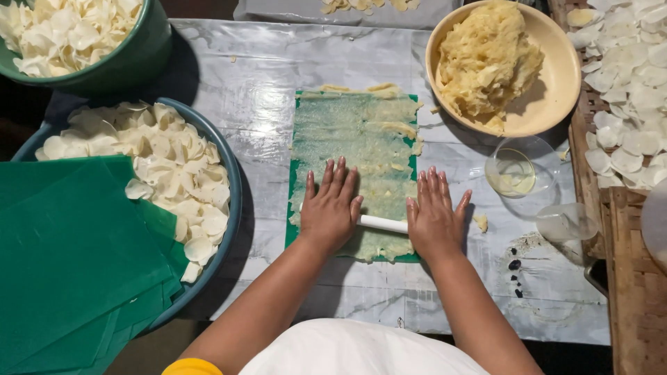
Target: Spreading yellow dough onto a mat and flattening it using a rolling pin
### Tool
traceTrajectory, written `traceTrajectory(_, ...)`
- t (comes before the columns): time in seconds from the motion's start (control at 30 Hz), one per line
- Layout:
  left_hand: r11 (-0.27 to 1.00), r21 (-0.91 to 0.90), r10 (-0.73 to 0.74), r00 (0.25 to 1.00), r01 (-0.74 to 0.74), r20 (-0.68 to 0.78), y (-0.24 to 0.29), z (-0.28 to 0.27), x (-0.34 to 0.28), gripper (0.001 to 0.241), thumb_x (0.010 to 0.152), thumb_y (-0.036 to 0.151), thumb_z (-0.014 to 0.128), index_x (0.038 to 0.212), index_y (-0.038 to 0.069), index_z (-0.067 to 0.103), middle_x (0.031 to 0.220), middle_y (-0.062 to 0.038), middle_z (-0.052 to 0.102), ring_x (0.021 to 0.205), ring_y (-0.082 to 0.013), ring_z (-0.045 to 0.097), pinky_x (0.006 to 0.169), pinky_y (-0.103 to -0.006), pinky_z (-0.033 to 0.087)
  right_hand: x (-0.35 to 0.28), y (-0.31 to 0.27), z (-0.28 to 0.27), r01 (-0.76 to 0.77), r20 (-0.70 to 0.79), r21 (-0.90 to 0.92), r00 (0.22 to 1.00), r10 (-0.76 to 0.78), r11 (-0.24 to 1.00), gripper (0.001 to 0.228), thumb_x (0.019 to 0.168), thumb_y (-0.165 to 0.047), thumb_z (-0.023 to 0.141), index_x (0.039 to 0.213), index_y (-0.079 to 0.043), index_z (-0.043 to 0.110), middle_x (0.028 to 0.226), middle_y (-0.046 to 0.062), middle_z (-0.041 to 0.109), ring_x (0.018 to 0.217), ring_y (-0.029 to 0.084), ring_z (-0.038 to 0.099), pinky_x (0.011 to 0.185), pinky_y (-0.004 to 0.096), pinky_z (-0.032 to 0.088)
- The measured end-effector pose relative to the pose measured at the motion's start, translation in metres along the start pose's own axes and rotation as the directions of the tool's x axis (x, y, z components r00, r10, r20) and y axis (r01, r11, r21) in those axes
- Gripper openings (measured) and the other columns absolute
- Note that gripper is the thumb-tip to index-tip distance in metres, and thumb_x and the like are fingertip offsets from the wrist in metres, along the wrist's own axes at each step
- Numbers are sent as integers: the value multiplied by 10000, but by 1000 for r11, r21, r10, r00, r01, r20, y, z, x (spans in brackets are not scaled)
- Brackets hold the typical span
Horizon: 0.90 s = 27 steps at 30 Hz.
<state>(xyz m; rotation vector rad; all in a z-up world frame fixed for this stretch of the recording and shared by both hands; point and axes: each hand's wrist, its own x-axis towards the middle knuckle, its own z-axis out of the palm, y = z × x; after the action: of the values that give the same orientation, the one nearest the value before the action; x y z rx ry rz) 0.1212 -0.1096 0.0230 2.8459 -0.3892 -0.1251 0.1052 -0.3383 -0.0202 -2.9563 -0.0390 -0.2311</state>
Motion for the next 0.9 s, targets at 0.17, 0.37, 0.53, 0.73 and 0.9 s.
traceTrajectory(0.17,989,63,145,950,-133,-276,-2,31,-54,591,1082,461,369,1593,165,396,1656,-107,364,1553,-298,280,1240,-543,161,-74,-4,-29,79,-23,-1,997,-79,997,598,1055,-392,408,1591,-129,384,1693,70,311,1579,255,239,1211,709,25)
traceTrajectory(0.37,979,123,189,949,-162,-254,-17,52,-28,634,1069,491,387,1618,179,332,1706,-54,240,1584,-264,178,1253,-525,139,-83,23,-57,319,-81,107,947,-312,942,520,871,-128,683,1382,-194,610,1348,49,568,1240,273,529,1087,518,356)
traceTrajectory(0.53,978,124,194,956,-170,-219,-5,42,1,642,1066,524,339,1615,192,318,1716,-47,199,1589,-265,147,1254,-541,116,-61,46,-47,369,-34,79,929,-368,926,508,821,-35,741,1311,-138,659,1047,35,657,982,275,614,974,470,471)
traceTrajectory(0.73,996,-26,85,996,-86,-40,11,16,8,644,1077,529,284,1625,192,292,1733,-89,166,1603,-279,114,1261,-599,73,-69,44,-30,317,60,69,945,-321,946,446,842,-268,669,1286,-269,624,1119,-8,616,1057,282,652,889,464,525)
traceTrajectory(0.9,997,-43,64,998,-64,18,12,9,13,684,1080,560,237,1631,156,260,1740,-107,116,1610,-281,65,1269,-591,32,-56,56,-18,318,-116,92,945,-307,944,374,904,-180,672,1271,-248,663,1112,-22,585,1062,239,627,928,376,528)
